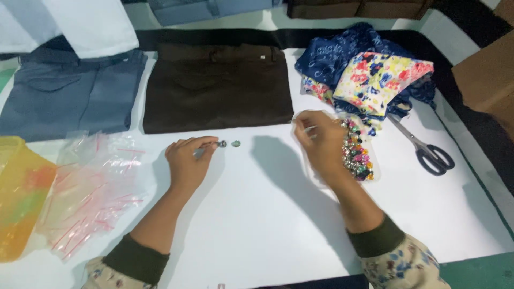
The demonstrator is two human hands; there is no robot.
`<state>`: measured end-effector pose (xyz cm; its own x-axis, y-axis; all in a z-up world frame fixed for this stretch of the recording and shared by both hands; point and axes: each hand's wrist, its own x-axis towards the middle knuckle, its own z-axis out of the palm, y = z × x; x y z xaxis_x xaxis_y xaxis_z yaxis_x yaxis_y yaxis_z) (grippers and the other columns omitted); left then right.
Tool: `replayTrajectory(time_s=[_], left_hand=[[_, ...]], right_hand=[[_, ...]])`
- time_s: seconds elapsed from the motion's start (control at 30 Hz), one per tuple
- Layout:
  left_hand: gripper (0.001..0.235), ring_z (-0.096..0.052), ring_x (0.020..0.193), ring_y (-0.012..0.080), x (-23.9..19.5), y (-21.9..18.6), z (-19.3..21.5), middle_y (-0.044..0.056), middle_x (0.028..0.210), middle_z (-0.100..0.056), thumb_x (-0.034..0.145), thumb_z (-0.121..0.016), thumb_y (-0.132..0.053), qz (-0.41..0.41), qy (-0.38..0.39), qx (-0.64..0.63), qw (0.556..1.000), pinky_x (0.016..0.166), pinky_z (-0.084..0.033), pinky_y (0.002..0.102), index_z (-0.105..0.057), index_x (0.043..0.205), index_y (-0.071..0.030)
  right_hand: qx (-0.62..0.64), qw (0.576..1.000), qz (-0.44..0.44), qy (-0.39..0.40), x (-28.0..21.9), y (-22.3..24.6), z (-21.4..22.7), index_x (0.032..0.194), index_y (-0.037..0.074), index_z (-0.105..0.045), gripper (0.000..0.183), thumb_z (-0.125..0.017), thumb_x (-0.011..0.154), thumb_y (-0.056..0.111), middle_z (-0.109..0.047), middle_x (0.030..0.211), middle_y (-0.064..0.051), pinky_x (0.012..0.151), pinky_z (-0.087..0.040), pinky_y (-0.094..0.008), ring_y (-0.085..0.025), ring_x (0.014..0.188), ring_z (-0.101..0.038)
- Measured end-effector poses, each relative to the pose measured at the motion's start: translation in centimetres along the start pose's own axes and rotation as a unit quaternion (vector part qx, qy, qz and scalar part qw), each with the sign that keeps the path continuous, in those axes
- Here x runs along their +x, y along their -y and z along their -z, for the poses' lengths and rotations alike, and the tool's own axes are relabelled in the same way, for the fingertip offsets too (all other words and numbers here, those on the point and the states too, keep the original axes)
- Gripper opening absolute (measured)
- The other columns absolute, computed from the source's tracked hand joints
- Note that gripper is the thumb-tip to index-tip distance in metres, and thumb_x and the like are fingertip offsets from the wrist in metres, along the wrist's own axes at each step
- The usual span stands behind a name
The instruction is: Sorting and packaging small decorative buttons into plastic bags
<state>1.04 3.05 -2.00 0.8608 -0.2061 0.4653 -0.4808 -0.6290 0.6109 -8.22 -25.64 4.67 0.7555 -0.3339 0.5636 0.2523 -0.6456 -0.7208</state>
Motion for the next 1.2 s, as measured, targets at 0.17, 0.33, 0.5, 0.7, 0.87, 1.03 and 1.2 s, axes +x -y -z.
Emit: replayTrajectory(time_s=[0.17,0.33,0.5,0.7,0.87,1.03,1.2], left_hand=[[0.020,-0.069,0.090,0.0191,-0.7,-1.3,-0.7,-0.010,0.082,-0.075,0.083,-0.078,-0.023,0.021,0.048,0.019,0.998,0.102,-0.038,0.045,-0.078,0.100,-0.034],[0.025,-0.067,0.089,0.0144,-0.6,-1.6,-0.8,-0.012,0.081,-0.075,0.081,-0.080,-0.020,0.059,0.052,0.011,0.997,0.102,-0.036,0.042,-0.075,0.101,-0.033],[0.018,-0.064,0.083,0.0125,-0.5,-1.4,-1.2,-0.013,0.081,-0.075,0.079,-0.080,-0.025,0.054,0.036,0.019,0.998,0.097,-0.041,0.041,-0.075,0.094,-0.032],[0.025,-0.064,0.090,0.0193,-0.3,-2.2,-0.4,-0.004,0.100,-0.075,0.084,-0.076,-0.016,0.094,0.035,-0.048,0.994,0.091,-0.042,0.042,-0.075,0.108,-0.023],[0.022,-0.065,0.083,0.0199,-0.1,-2.0,-0.9,0.002,0.098,-0.078,0.088,-0.074,-0.011,0.072,0.051,-0.065,0.994,0.083,-0.048,0.035,-0.076,0.110,-0.017],[0.022,-0.065,0.078,0.0178,-0.1,-1.9,-1.5,0.004,0.096,-0.079,0.089,-0.073,-0.010,0.065,0.054,-0.067,0.994,0.078,-0.051,0.032,-0.077,0.109,-0.016],[0.026,-0.069,0.072,0.0217,0.0,-1.2,-2.5,0.004,0.087,-0.077,0.084,-0.074,-0.002,0.044,0.012,-0.098,0.994,0.069,-0.055,0.032,-0.077,0.106,-0.014]], right_hand=[[-0.003,0.991,-0.029,0.127,-3.1,-1.6,-9.6,0.095,0.010,-0.076,0.010,-0.078,0.085,0.010,-0.074,0.078,-0.007,0.059,-0.061,-0.028,-0.020,0.071,-0.073],[0.019,0.972,-0.122,0.197,-2.5,-0.8,-12.0,0.093,0.011,-0.078,0.007,-0.076,0.087,0.013,-0.076,0.079,-0.005,0.063,-0.059,-0.027,-0.015,0.072,-0.072],[0.003,0.975,-0.088,0.203,-2.4,0.1,-12.0,0.092,0.010,-0.079,0.007,-0.077,0.086,0.007,-0.076,0.079,-0.008,0.068,-0.059,-0.029,-0.020,0.077,-0.072],[-0.011,0.988,-0.043,0.146,-2.8,0.0,-11.7,0.101,0.009,-0.078,0.019,-0.084,0.083,0.007,-0.073,0.082,-0.008,0.070,-0.062,-0.028,-0.020,0.079,-0.072],[0.000,0.982,-0.038,0.184,-2.9,-0.3,-12.1,0.111,0.007,-0.077,0.029,-0.082,0.083,0.004,-0.073,0.093,-0.013,0.073,-0.063,-0.030,-0.025,0.085,-0.073],[0.007,0.980,-0.039,0.194,-3.0,-1.0,-13.1,0.113,0.006,-0.077,0.031,-0.080,0.083,0.000,-0.073,0.095,-0.013,0.075,-0.064,-0.029,-0.023,0.087,-0.073],[0.004,0.979,-0.025,0.202,-2.9,-1.6,-13.7,0.115,0.007,-0.077,0.031,-0.078,0.085,0.000,-0.072,0.097,-0.012,0.075,-0.063,-0.027,-0.021,0.088,-0.074]])
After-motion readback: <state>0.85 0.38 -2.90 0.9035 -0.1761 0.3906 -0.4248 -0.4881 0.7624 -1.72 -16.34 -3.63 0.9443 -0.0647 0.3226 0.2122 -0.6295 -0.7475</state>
